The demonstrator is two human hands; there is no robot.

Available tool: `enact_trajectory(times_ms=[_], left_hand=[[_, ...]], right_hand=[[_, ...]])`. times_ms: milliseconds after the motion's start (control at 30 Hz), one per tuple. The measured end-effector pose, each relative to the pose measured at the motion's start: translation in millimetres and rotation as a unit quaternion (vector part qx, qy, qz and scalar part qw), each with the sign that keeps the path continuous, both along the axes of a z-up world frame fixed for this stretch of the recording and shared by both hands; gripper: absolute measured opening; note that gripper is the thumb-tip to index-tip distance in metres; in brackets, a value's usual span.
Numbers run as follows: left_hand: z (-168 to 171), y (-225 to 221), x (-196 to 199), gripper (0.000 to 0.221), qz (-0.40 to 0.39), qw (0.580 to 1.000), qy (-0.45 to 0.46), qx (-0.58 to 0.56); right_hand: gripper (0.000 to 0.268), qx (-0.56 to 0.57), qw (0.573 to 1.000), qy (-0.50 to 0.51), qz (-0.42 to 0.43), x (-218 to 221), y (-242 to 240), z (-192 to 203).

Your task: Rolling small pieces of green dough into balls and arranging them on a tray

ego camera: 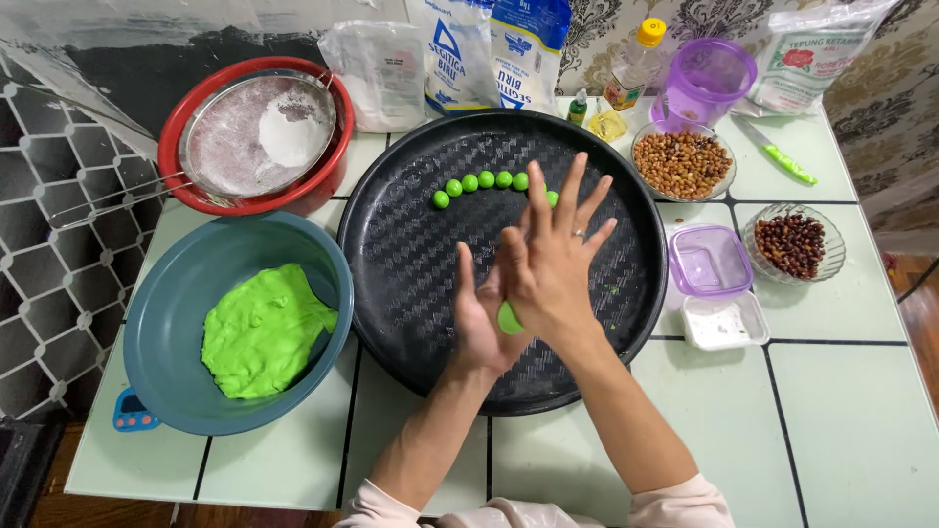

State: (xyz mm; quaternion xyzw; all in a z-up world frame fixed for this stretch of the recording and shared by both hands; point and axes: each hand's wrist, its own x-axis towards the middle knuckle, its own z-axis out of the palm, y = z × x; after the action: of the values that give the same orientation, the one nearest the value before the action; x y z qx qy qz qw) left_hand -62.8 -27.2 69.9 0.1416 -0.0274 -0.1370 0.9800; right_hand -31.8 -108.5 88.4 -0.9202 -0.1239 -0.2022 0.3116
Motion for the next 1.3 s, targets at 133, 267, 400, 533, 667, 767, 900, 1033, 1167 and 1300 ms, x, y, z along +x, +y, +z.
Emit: enact_trajectory(times_ms=[133, 267, 400, 533, 667, 767, 900, 1033, 1167, 1300], left_hand=[[-2.0, 13.6, 10.1, 0.092, -0.040, 0.980, -0.089, -0.173], [-4.7, 22.7, 16.2, 0.100, 0.046, 0.990, -0.130, -0.036], [-3.5, 24.2, 17.3, 0.102, 0.063, 0.991, -0.121, 0.005], [-4.1, 23.4, 20.0, 0.102, 0.055, 0.991, -0.122, 0.021], [-18.8, 26.2, 27.4, 0.106, 0.004, 0.995, -0.081, -0.051], [-28.1, 24.4, 29.8, 0.104, -0.001, 0.997, -0.014, -0.071], [-33.9, 24.0, 29.5, 0.101, -0.016, 0.995, -0.003, -0.097], [-19.5, 30.2, 27.9, 0.100, -0.018, 0.994, -0.024, -0.108], [-8.6, 13.6, 10.6, 0.105, -0.052, 0.992, -0.045, -0.106], [-39.0, -4.6, 3.5, 0.081, 0.024, 1.000, 0.004, 0.017]], right_hand=[[0.048, 0.143, 0.985, -0.052, 0.080, -6.3, -19.9, 24.0], [0.054, 0.082, 0.976, -0.143, 0.141, -29.1, -22.6, 17.5], [0.041, 0.081, 0.981, -0.121, 0.126, -48.7, -10.7, 1.7], [0.030, 0.138, 0.982, -0.067, 0.107, -54.7, -7.8, -8.2], [0.043, 0.307, 0.937, 0.084, 0.143, -55.1, -9.6, 3.5], [0.036, 0.243, 0.966, -0.038, 0.078, -45.0, -15.0, 1.8], [0.039, 0.104, 0.982, -0.096, 0.123, -47.3, -8.4, -1.7], [0.034, 0.150, 0.971, -0.053, 0.178, -54.4, -15.5, 19.6], [0.051, 0.111, 0.983, -0.134, 0.054, -28.3, -12.3, 22.3], [0.061, 0.031, 0.992, -0.125, -0.002, -6.9, 13.0, -9.8]])
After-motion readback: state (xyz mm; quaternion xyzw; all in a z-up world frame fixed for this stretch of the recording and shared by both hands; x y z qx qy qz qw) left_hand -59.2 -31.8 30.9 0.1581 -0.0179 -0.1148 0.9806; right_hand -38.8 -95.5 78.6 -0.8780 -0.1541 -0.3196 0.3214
